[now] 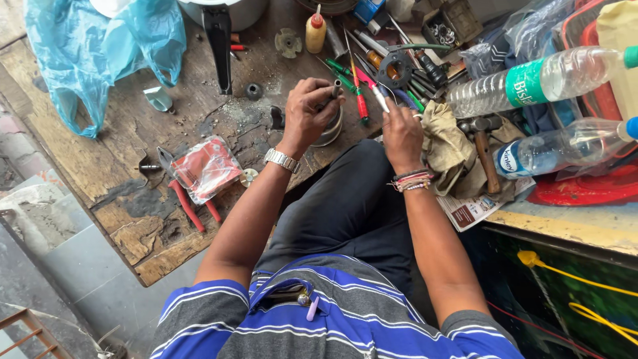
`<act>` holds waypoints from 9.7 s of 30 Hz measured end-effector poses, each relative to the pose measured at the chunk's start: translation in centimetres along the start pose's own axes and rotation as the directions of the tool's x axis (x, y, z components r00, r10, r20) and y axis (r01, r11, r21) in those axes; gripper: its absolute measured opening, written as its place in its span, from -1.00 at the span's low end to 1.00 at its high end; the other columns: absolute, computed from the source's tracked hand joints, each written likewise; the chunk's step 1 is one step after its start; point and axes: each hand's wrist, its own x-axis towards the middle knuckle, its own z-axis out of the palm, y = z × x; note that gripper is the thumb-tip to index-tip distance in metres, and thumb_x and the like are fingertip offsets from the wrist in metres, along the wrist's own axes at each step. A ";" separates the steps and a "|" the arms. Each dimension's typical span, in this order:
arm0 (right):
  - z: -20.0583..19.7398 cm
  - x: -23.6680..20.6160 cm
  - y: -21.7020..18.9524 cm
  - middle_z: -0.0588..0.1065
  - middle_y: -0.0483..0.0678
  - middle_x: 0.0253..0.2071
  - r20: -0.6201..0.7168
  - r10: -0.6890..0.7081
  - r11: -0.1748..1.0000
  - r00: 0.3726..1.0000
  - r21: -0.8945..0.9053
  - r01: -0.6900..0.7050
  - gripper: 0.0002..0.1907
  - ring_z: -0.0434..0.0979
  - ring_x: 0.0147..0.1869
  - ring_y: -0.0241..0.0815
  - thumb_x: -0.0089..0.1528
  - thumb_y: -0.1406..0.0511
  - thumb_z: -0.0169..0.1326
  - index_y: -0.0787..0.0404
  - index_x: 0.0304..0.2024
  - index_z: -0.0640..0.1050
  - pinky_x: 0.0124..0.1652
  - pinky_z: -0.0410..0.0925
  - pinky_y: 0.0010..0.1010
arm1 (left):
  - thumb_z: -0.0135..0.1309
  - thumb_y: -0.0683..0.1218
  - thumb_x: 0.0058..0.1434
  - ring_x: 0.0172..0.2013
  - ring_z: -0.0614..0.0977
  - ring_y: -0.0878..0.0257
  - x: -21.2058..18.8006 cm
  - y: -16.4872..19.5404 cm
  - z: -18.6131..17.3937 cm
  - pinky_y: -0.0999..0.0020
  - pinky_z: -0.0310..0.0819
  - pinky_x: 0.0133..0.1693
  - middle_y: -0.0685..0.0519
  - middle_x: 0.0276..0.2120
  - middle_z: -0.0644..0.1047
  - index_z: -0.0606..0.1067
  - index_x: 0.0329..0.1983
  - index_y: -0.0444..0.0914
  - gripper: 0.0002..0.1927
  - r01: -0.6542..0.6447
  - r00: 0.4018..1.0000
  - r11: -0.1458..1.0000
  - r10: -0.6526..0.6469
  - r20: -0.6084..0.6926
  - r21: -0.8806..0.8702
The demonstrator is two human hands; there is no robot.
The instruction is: The person disassembles a small cylindrical metal component, cleans it with a cloth, and uses a screwdriver to adjust internal parts. The person then reassembles the component and places it on the workbench.
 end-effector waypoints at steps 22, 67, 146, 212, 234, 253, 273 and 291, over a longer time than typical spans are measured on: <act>5.7 8.4 -5.5 0.53 0.01 -0.19 -0.027 -0.172 0.984 0.985 -0.038 0.171 -0.72 0.47 0.02 0.07 0.13 0.27 0.25 0.12 -0.10 0.63 0.01 0.31 -0.06 | 0.34 -0.05 0.14 -0.09 0.58 0.10 0.0 0.0 0.1 0.23 0.43 -0.03 0.06 -0.14 0.59 0.63 -0.17 -0.24 -0.75 0.013 0.999 0.999 -0.012 -0.040 0.040; -14.7 10.7 -9.5 0.53 0.09 0.19 0.272 -0.903 0.289 0.332 -0.187 0.939 -0.71 0.45 0.39 0.01 0.21 0.21 0.00 0.05 -0.07 0.63 0.38 0.21 -0.14 | 0.30 -0.07 0.16 -0.09 0.56 0.11 0.0 -1.3 0.9 0.20 0.39 -0.03 0.12 -0.16 0.56 0.61 -0.15 -0.17 -0.79 -0.043 0.999 0.994 0.043 0.001 0.098; -7.2 2.8 -12.4 0.50 0.09 -0.60 0.240 -0.025 0.976 0.970 0.217 -0.029 -0.22 0.55 -0.51 0.02 0.32 0.10 0.14 0.34 0.42 0.15 -0.44 0.41 -0.18 | 0.17 -0.06 0.24 -0.07 0.53 0.16 0.2 -1.0 -1.0 0.20 0.30 -0.08 0.11 -0.13 0.56 0.64 -0.02 -0.12 -0.75 -0.110 0.978 0.982 0.080 0.191 0.151; -6.7 11.8 -11.2 0.56 0.02 -0.31 0.434 -0.443 0.864 0.785 -0.026 0.502 -0.75 0.62 -0.15 0.02 0.19 0.15 0.25 0.18 -0.25 0.60 -0.23 0.49 -0.19 | 0.47 0.11 -0.01 0.24 0.46 -0.07 -4.1 -2.2 0.3 0.08 0.32 0.27 -0.16 0.26 0.40 0.18 0.39 -0.27 0.00 0.078 0.997 0.997 -0.079 -0.021 -0.017; -9.5 13.9 -9.2 0.56 -0.06 -0.32 0.136 -0.573 0.818 0.808 0.040 0.574 -0.88 0.55 -0.19 -0.05 0.23 0.31 0.24 0.12 -0.16 0.69 -0.17 0.45 -0.24 | 0.47 0.06 -0.05 0.24 0.57 0.11 -1.7 -2.7 -0.8 0.17 0.44 0.29 -0.03 0.20 0.51 0.24 0.36 -0.17 -0.05 0.259 0.956 0.925 -0.205 0.210 -0.277; -7.1 14.3 -8.7 0.56 -0.15 -0.27 0.148 -0.754 0.651 0.640 0.039 0.758 -0.82 0.58 -0.10 -0.15 0.22 0.40 0.16 0.07 -0.14 0.65 -0.07 0.48 -0.36 | 0.48 0.10 -0.06 0.37 0.44 0.00 -2.4 -4.3 -0.1 0.14 0.30 0.40 -0.14 0.36 0.38 0.11 0.53 -0.19 0.15 0.250 0.955 0.945 -0.204 0.215 -0.213; -4.6 14.5 -11.5 0.57 0.09 -0.36 0.447 -0.446 0.865 0.775 -0.008 0.502 -0.91 0.63 -0.24 0.02 0.18 0.35 0.17 0.22 -0.27 0.60 -0.19 0.49 -0.15 | 0.47 0.14 -0.02 0.28 0.50 -0.01 -2.8 -4.6 0.3 0.12 0.36 0.32 -0.15 0.25 0.45 0.23 0.43 -0.21 0.01 0.192 0.970 0.977 -0.175 0.168 -0.089; -5.6 15.3 -15.0 0.56 0.06 -0.02 0.587 -0.029 0.953 0.809 -0.228 0.200 -0.70 0.52 0.17 0.08 0.22 0.16 0.12 0.14 -0.09 0.67 0.03 0.37 0.00 | 0.21 -0.23 0.20 -0.26 0.67 0.06 0.0 -2.2 2.4 0.25 0.54 -0.16 -0.09 -0.27 0.61 0.53 -0.17 -0.33 -0.84 0.115 0.980 0.974 -0.143 -0.136 -0.195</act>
